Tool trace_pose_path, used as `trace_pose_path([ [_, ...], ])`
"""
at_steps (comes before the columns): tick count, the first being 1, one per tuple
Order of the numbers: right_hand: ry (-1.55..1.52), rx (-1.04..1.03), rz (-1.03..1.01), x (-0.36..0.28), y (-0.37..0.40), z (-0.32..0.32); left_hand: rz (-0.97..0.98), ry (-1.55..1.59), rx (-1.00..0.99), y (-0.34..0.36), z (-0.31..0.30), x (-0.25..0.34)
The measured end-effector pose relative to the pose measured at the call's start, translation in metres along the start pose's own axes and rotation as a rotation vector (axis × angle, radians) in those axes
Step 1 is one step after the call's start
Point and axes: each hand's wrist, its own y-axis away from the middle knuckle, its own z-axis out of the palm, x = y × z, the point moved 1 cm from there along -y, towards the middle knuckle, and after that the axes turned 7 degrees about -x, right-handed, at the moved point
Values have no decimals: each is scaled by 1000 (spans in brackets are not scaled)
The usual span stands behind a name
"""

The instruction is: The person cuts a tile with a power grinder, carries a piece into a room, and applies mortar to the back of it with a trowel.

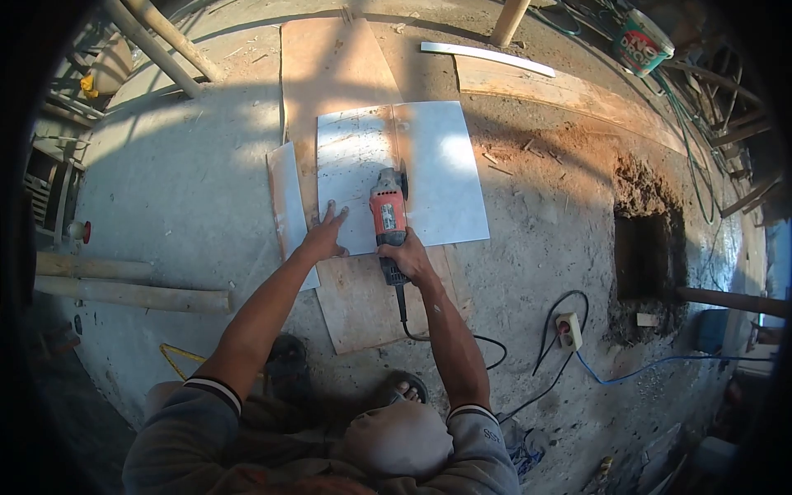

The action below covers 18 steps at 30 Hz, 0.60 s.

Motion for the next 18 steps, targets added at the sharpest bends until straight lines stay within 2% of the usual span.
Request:
trace_pose_path([
  [7, 30, 20, 55, 30, 71, 14, 16, 40, -11, -6, 4, -4],
  [14, 117, 45, 73, 64, 108, 20, 3, -12, -1, -7, 5, -4],
  [18, 71, 44, 73, 64, 118, 23, -5, -8, -10, -8, 6, -5],
])
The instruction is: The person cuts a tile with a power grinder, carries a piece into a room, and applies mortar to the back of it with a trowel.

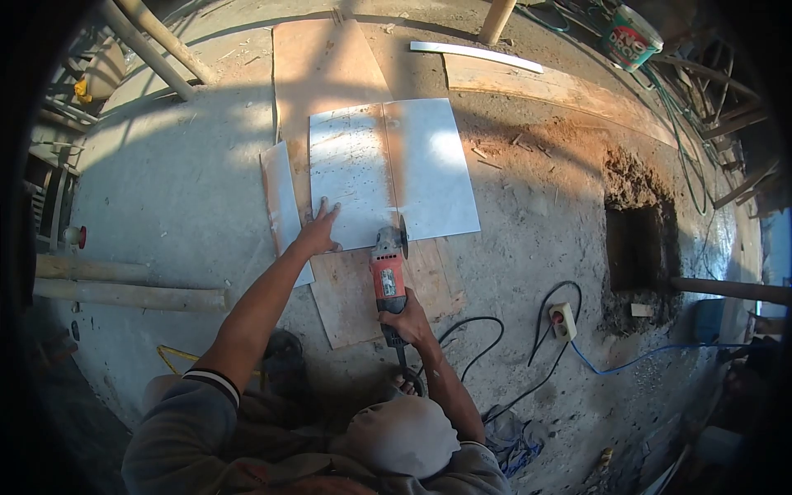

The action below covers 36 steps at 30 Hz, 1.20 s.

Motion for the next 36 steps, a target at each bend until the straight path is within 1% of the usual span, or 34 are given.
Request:
trace_pose_path([
  [3, 43, 18, -20, -6, -9, -1, 0, -91, 44, 1, 0, 1],
  [5, 9, 2, -12, -14, -16, -3, 9, -8, -2, 4, -4, 3],
  [7, -46, -13, 12, -17, -16, -3, 21, 28, -8, 4, -3, 1],
  [9, -8, -3, 20, -14, -10, -2, 32, 64, -10, 3, -4, 0],
  [15, 44, -7, 38, 3, 16, -1, 25, -21, 27, 1, 2, 0],
  [17, 23, -10, 27, 13, 20, 1, -15, -133, 22, 2, -1, 3],
  [18, 27, -14, 22, 14, 21, 1, -19, -131, 28, 1, 0, 1],
  [20, -10, 9, -37, 15, 24, 1, 23, -3, 2, -1, 3, -3],
  [21, -74, 3, -32, 10, 25, 1, 18, -3, 7, 1, 0, -3],
  [24, -62, 22, -10, -24, 28, -5, -6, 35, -41, 8, -3, 2],
  [26, -93, 40, -53, -30, 26, -10, -98, 239, 112, 12, 2, -1],
  [27, -118, 49, -58, -35, 27, -14, -96, 234, 123, 13, 6, -5],
  [29, -144, 78, -87, -34, 25, -24, -33, 423, 234, 11, 12, -18],
  [30, -150, 82, -100, -31, 24, -28, -26, 412, 242, 9, 10, -22],
  [32, -231, 115, -104, -23, 27, -33, 23, 667, 207, 6, 11, -30],
  [33, -239, 108, -64, -22, 30, -35, 23, 663, 207, 5, 11, -32],
  [36, -181, 122, -87, -21, 32, -39, 14, 581, 182, 5, 12, -31],
])
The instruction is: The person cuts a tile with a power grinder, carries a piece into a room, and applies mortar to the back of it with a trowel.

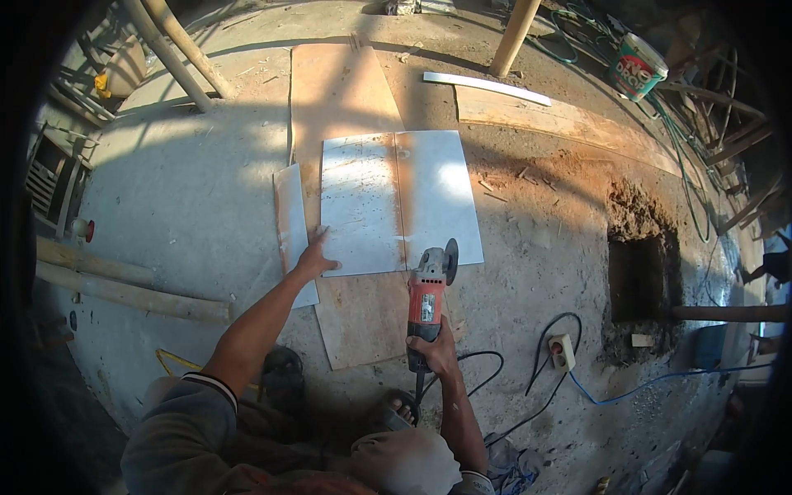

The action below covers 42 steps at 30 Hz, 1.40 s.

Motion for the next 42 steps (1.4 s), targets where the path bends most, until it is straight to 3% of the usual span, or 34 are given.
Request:
trace_pose_path([
  [2, 55, -20, -9, -1, -11, -3, -6, -187, -55, 4, -1, 7],
  [8, 175, -84, -86, -31, -101, 10, -41, -345, -132, 2, -3, 17],
  [14, 285, -145, -193, -80, -223, 25, -90, -332, -156, 3, -4, 23],
  [20, 152, -161, -291, -112, -304, 44, -108, -326, -173, 6, -5, 23],
  [22, 55, -150, -312, -120, -313, 50, -112, -356, -166, 7, -3, 26],
  [26, 137, -127, -358, -118, -331, 50, -113, -365, -157, 8, -5, 30],
  [42, 62, -166, -272, -106, -351, 51, -109, -346, -165, 8, -6, 36],
])
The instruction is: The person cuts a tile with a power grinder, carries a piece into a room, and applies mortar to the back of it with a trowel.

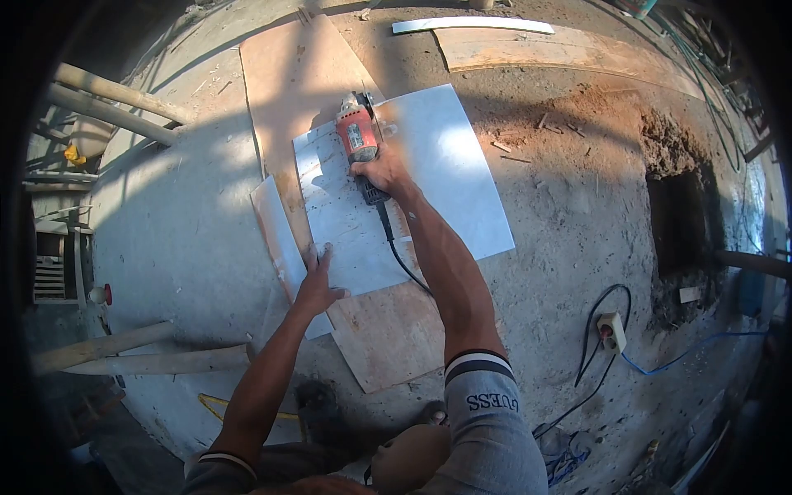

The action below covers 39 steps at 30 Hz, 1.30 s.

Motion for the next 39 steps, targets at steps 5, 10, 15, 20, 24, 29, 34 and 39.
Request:
trace_pose_path([
  [5, -1, -13, 13, 4, -5, 0, -14, 16, -22, 0, 0, 0],
  [10, -24, -38, 36, -7, 8, 2, -19, -5, -8, -2, 2, -1],
  [15, -18, -35, 100, -8, 43, 7, -57, 7, -35, -1, -1, 4],
  [20, 15, 1, 166, 0, 96, 13, 8, -41, 26, -3, 3, -2],
  [24, 47, -1, 180, 17, 140, 18, 40, -43, 37, -5, 3, -4],
  [29, 177, 7, 278, 30, 199, 27, 21, 7, 0, -5, 2, -4],
  [34, 101, 27, 291, 22, 205, 30, 16, -15, -2, -4, 1, -2],
  [39, 106, 17, 246, 13, 150, 20, 15, -14, -10, -5, 1, -4],
])
